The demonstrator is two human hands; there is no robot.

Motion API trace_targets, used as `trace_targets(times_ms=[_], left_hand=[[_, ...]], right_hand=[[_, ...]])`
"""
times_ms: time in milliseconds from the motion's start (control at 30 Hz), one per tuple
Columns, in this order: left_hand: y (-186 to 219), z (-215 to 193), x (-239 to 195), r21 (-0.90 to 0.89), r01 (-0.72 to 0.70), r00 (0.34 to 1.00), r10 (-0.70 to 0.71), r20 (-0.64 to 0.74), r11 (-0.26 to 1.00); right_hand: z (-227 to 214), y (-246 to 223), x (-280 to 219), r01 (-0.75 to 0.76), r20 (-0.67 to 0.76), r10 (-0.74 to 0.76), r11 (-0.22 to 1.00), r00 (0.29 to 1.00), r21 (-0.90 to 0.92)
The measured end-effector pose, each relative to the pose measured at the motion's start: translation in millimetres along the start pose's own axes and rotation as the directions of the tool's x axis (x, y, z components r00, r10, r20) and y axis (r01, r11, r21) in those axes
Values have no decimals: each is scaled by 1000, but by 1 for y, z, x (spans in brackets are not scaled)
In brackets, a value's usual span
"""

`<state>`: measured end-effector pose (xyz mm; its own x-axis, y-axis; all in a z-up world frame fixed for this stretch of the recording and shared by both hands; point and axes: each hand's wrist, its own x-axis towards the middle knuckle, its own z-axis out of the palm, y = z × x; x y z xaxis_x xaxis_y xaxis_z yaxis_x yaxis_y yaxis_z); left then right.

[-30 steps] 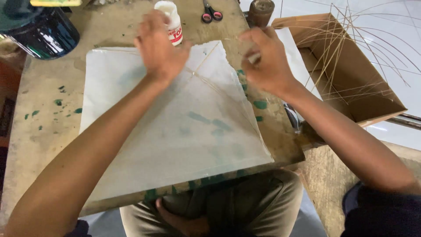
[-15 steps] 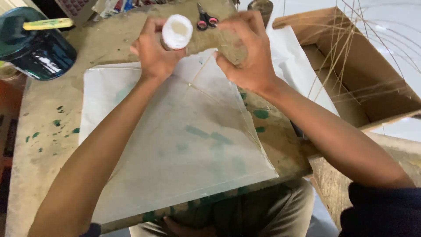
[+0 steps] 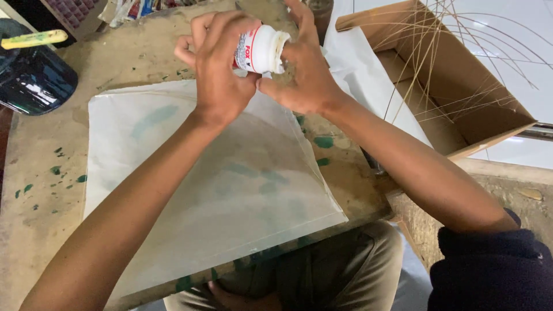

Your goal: The person trims the edges of a white sheet attached to a bamboo frame using scissors. They then apply glue from a bottle to the frame and fold the sheet over the edges to secure it.

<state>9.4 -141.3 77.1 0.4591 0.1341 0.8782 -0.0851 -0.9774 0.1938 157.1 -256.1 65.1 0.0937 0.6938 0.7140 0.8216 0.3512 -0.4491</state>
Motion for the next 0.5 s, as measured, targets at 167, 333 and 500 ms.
trace_targets(times_ms=[167, 333, 500], left_hand=[[4, 1, -1, 151, 28, 999, -25, -23, 988], [-1, 3, -2, 92, -30, 999, 33, -33, 995], [-3, 1, -3, 70, -12, 1000, 13, -18, 998]], right_hand=[[3, -1, -2, -34, 42, 36, 998, 998, -59], [3, -4, -3, -56, 55, 60, 996, 997, -63], [5, 6, -5, 4, 20, -4, 1000, 1000, -7]])
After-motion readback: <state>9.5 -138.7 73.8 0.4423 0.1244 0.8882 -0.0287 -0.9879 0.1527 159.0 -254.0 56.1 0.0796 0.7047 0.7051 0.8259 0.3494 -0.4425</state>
